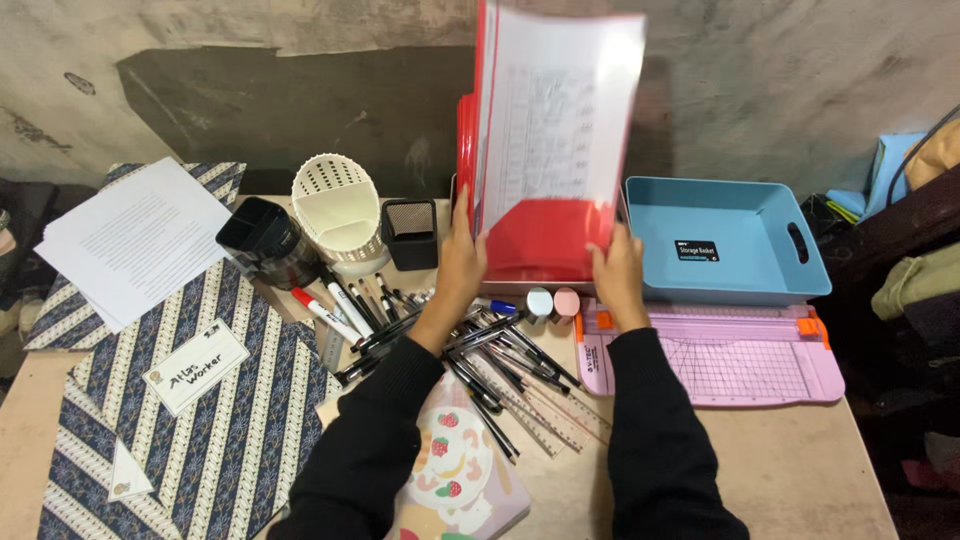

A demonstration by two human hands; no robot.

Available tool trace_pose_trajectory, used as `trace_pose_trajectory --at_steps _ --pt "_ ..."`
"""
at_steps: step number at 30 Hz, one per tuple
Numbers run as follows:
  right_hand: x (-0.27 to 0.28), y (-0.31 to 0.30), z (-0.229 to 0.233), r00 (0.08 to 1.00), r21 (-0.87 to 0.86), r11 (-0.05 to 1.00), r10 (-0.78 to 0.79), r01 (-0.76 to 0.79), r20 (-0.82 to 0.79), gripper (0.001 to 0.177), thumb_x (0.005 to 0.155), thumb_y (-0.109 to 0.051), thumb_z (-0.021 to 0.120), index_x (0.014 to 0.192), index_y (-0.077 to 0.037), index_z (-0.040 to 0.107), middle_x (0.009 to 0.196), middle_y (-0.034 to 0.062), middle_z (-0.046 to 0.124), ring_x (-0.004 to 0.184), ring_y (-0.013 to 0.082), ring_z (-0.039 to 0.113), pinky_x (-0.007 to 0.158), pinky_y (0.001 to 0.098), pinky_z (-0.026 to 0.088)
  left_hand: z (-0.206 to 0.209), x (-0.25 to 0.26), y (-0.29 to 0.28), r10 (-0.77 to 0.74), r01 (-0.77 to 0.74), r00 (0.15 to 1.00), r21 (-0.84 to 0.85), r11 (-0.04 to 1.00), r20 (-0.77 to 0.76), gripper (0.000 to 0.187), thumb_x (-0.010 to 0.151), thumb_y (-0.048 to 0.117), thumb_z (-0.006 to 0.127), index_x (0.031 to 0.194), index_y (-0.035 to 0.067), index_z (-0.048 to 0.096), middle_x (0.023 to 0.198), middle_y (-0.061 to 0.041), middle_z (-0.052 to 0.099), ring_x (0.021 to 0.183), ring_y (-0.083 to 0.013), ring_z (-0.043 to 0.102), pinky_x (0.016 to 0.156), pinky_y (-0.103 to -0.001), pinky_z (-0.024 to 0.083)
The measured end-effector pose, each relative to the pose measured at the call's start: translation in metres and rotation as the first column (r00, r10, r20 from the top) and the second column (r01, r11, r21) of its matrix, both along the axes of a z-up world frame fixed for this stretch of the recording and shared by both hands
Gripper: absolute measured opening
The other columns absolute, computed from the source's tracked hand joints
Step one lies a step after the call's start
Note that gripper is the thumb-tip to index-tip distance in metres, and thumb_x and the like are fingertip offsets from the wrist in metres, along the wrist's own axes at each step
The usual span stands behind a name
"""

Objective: The person organizes several documents and a certificate into red and patterned folders, flipping through pages and aligning them by hand.

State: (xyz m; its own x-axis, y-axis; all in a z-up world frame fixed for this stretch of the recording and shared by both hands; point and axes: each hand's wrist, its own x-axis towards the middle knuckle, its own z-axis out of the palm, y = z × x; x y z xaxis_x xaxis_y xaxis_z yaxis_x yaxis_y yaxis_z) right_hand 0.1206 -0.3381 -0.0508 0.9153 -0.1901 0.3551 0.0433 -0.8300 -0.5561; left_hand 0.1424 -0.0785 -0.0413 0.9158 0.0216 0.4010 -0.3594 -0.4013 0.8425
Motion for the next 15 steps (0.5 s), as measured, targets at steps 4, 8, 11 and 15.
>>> trace_pose_trajectory --at_steps 4,8,11,15 --pt "0.008 0.002 -0.027 0.986 -0.194 0.981 -0.042 0.010 -0.161 0.050 0.086 -0.027 0.077 0.130 -0.007 0.061 0.116 0.0165 0.067 0.112 0.0396 0.057 0.091 0.0515 0.048 -0.039 0.006 0.009 0.001 -0.009 0.999 0.180 0.984 0.049 0.080 0.095 -0.002 0.060 0.164 0.006 0.021 0.133 -0.032 0.059 0.121 -0.0466 0.060 0.102 -0.049 0.051" --pt "0.021 -0.002 -0.033 0.958 -0.256 0.967 -0.076 0.003 -0.276 0.046 0.085 -0.032 0.078 0.123 -0.008 0.067 0.124 0.0116 0.067 0.119 0.0386 0.056 0.096 0.0497 0.049 -0.055 0.018 0.007 0.015 -0.011 1.000 0.438 0.899 -0.005 0.080 0.092 0.010 0.065 0.159 0.002 0.021 0.140 -0.034 0.050 0.134 -0.0450 0.046 0.113 -0.051 0.037" --pt "0.024 0.000 -0.037 0.949 -0.209 0.975 -0.136 0.077 -0.286 0.047 0.085 -0.024 0.076 0.128 -0.009 0.063 0.125 0.0124 0.066 0.120 0.0376 0.057 0.098 0.0500 0.049 -0.056 0.018 0.007 -0.017 0.020 1.000 0.593 0.805 -0.010 0.076 0.098 0.024 0.061 0.159 0.000 0.022 0.154 -0.031 0.035 0.149 -0.0424 0.029 0.121 -0.051 0.027" --pt "0.027 0.002 -0.041 0.940 -0.202 0.969 -0.196 0.142 -0.280 0.057 0.081 -0.019 0.075 0.131 -0.004 0.056 0.128 0.0156 0.063 0.120 0.0412 0.056 0.095 0.0514 0.050 -0.047 0.012 0.010 -0.042 0.070 0.998 0.695 0.716 -0.057 0.076 0.102 0.038 0.051 0.160 0.001 0.019 0.167 -0.032 0.000 0.155 -0.0413 0.004 0.120 -0.050 0.023"
